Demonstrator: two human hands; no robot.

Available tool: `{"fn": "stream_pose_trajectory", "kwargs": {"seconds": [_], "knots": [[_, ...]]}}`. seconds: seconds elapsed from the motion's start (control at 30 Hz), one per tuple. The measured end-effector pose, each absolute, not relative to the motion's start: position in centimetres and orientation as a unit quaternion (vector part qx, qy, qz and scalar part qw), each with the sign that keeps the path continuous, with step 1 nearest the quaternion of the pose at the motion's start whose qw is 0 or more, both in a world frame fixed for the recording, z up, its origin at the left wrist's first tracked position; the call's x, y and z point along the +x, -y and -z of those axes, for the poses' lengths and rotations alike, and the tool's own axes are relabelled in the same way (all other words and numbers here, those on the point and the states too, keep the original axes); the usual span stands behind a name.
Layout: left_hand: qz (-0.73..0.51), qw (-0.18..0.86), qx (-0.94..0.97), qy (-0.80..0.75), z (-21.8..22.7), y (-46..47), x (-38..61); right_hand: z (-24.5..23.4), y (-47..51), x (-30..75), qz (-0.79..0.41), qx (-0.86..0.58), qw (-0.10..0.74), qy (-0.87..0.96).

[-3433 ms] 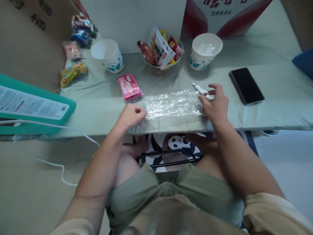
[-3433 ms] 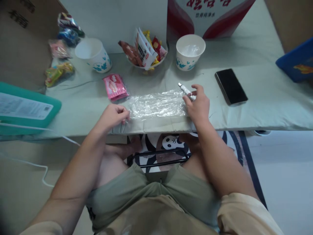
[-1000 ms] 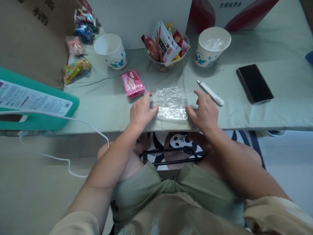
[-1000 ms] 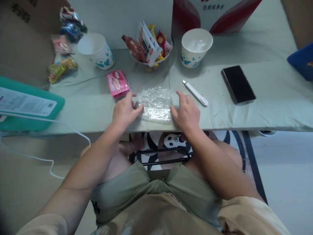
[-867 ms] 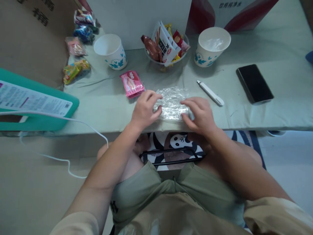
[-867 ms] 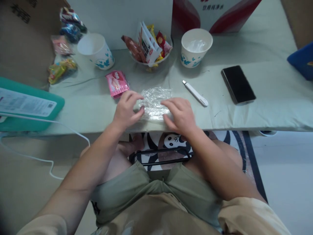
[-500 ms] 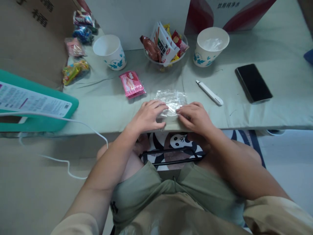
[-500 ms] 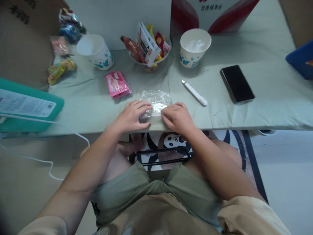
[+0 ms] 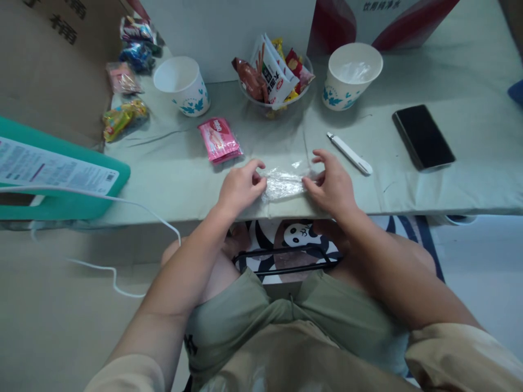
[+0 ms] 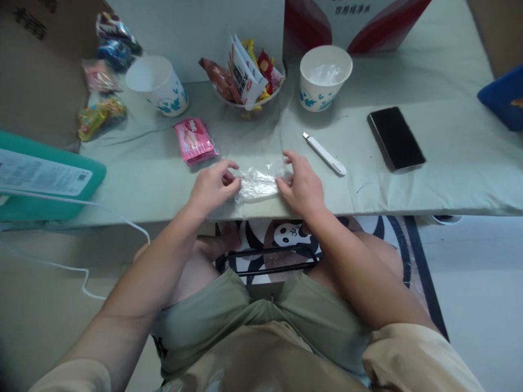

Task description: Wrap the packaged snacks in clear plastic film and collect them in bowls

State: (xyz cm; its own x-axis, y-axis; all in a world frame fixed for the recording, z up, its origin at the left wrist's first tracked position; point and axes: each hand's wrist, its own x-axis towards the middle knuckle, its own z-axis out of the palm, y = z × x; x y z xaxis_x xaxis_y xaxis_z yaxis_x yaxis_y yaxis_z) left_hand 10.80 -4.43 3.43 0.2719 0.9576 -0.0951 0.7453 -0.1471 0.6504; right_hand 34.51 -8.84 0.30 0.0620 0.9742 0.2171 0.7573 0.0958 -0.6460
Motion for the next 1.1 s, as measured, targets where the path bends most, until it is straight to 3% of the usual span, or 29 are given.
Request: {"fn": "stream_pose_trajectory", "kwargs": {"seconds": [0.1, 0.2, 0.37, 0.43, 0.53, 0.67, 0.73, 0.83, 0.9, 1.1], "knots": [[-0.129, 0.228, 0.784, -0.563, -3.2, 4.6, 10.7, -0.5, 9.0, 34.5, -0.051, -0.643, 0.307, 0.7], [-0.133, 0.211, 0.798, -0.549, -3.2, 4.8, 10.7, -1.1, 9.8, 34.1, -0.047, -0.552, 0.266, 0.789], [-0.191, 0.274, 0.776, -0.534, -3.4, 4.1, 10.4, -0.7, 11.4, 32.7, -0.101, -0.428, 0.122, 0.89], [-0.252, 0.32, 0.739, -0.537, -3.6, 3.6, 10.0, -0.3, 12.1, 32.1, -0.083, -0.416, 0.104, 0.9], [-0.352, 0.369, 0.665, -0.546, -3.8, 2.8, 9.4, -0.4, 13.0, 31.3, -0.09, -0.373, 0.151, 0.911], [-0.424, 0.491, 0.579, -0.493, -3.7, 2.9, 9.4, -1.7, 13.4, 31.0, -0.33, -0.296, 0.314, 0.84], [-0.378, 0.632, 0.532, -0.419, -3.5, 3.5, 10.0, -2.1, 13.1, 31.1, -0.422, -0.376, 0.385, 0.73], [-0.236, 0.79, 0.485, -0.293, -3.3, 4.6, 11.4, -2.1, 12.2, 31.5, -0.451, -0.516, 0.443, 0.578], [-0.198, 0.791, 0.502, -0.289, -3.1, 5.1, 12.4, -2.1, 11.7, 31.8, -0.445, -0.556, 0.451, 0.537], [-0.252, 0.675, 0.57, -0.395, -2.9, 4.4, 13.5, -2.9, 11.6, 32.8, -0.44, -0.564, 0.376, 0.589]]}}
